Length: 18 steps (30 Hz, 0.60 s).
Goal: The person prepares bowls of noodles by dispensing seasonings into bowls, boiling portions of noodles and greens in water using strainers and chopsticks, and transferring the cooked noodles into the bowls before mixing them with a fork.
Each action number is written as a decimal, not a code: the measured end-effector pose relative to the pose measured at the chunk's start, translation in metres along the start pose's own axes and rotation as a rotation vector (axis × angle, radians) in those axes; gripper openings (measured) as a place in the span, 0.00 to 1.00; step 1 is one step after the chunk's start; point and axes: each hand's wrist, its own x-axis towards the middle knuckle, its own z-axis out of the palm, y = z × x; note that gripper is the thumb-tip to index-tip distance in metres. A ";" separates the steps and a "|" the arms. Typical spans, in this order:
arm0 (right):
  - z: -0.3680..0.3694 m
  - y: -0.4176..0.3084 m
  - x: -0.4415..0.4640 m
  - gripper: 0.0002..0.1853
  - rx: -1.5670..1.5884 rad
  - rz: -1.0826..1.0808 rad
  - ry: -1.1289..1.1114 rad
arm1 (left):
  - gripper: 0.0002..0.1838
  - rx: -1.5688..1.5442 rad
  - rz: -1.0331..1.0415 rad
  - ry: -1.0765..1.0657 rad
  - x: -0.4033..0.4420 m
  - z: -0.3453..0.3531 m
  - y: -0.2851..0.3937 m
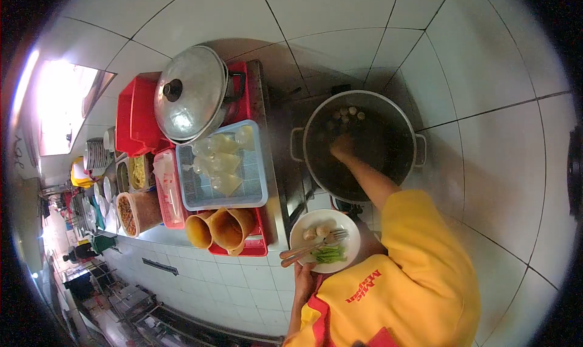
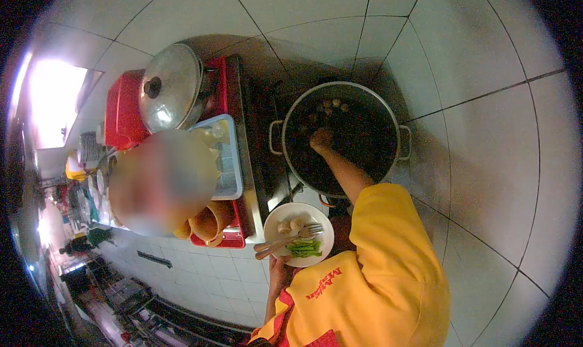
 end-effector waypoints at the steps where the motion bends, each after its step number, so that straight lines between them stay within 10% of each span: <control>1: 0.000 0.000 -0.003 0.15 0.058 0.048 0.119 | 0.30 0.026 0.005 0.001 0.003 -0.006 -0.004; 7: -0.045 0.004 -0.016 0.21 0.104 0.074 -0.152 | 0.29 0.042 0.029 -0.001 0.008 0.000 -0.004; 13: -0.053 0.048 -0.078 0.24 0.160 -0.126 0.279 | 0.27 0.087 0.132 -0.080 0.030 0.012 -0.003; 18: -0.139 0.075 -0.143 0.27 0.127 -0.268 0.111 | 0.28 0.226 0.237 -0.180 0.065 0.022 0.009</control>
